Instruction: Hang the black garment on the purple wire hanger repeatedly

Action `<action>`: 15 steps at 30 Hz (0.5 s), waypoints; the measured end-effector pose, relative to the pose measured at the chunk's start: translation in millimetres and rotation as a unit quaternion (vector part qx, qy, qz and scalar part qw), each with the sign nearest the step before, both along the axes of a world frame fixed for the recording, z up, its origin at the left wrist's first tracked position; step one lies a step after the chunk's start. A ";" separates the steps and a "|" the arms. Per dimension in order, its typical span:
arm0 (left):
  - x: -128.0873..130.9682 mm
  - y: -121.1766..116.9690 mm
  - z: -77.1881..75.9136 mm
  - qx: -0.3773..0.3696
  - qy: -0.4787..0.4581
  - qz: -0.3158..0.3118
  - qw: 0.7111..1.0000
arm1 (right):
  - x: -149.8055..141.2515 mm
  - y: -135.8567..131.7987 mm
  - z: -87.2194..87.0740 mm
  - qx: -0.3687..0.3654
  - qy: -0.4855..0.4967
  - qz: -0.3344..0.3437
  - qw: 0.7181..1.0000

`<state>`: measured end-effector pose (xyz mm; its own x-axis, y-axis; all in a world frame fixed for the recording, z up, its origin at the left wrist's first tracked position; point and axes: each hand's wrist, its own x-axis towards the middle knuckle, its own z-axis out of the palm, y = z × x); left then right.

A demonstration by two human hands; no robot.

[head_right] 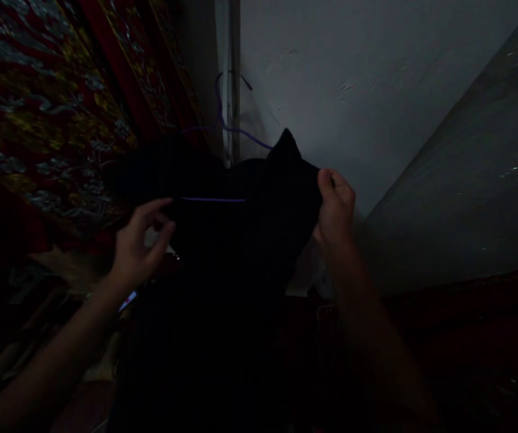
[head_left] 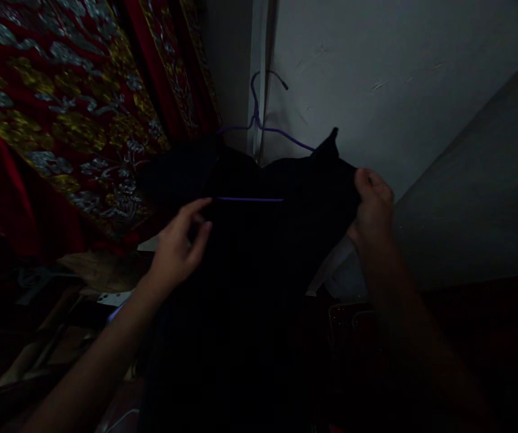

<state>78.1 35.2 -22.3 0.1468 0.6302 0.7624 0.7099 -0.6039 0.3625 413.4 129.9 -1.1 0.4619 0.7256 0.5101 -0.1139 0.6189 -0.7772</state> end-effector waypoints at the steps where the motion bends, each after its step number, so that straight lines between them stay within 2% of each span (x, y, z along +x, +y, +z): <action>1: 6.3 -1.4 -12.6 -0.058 0.030 -0.040 0.997 | 4.8 -8.0 -5.7 -0.006 0.007 -0.011 1.000; 3: 18.9 -3.4 -37.5 -0.153 0.086 -0.090 0.980 | 10.4 -26.1 -20.7 -0.029 0.009 -0.017 0.999; 6: 34.6 -3.6 -70.6 -0.212 0.143 -0.097 0.962 | 9.5 -46.8 -41.2 -0.074 0.017 -0.004 0.997; 8: 41.5 -2.0 -89.5 -0.232 0.164 -0.103 0.953 | 6.3 -50.1 -46.9 -0.085 0.031 0.001 0.996; 11: 47.7 0.6 -113.9 -0.280 0.147 -0.127 0.940 | 5.4 -41.8 -45.7 -0.083 0.055 -0.011 0.995; 13: 51.2 -1.1 -127.4 -0.322 0.117 -0.125 0.931 | 9.4 -36.1 -48.1 -0.080 0.052 -0.047 0.994; 15: 55.5 -8.1 -138.9 -0.354 0.080 -0.114 0.925 | 14.0 -39.0 -62.3 -0.066 0.014 -0.135 0.989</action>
<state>133.6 27.1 -161.2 0.4124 0.9020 0.1281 0.6721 -0.3961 0.6256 427.4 90.9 -63.4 0.6609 0.6328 0.4035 0.0192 0.5232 -0.8520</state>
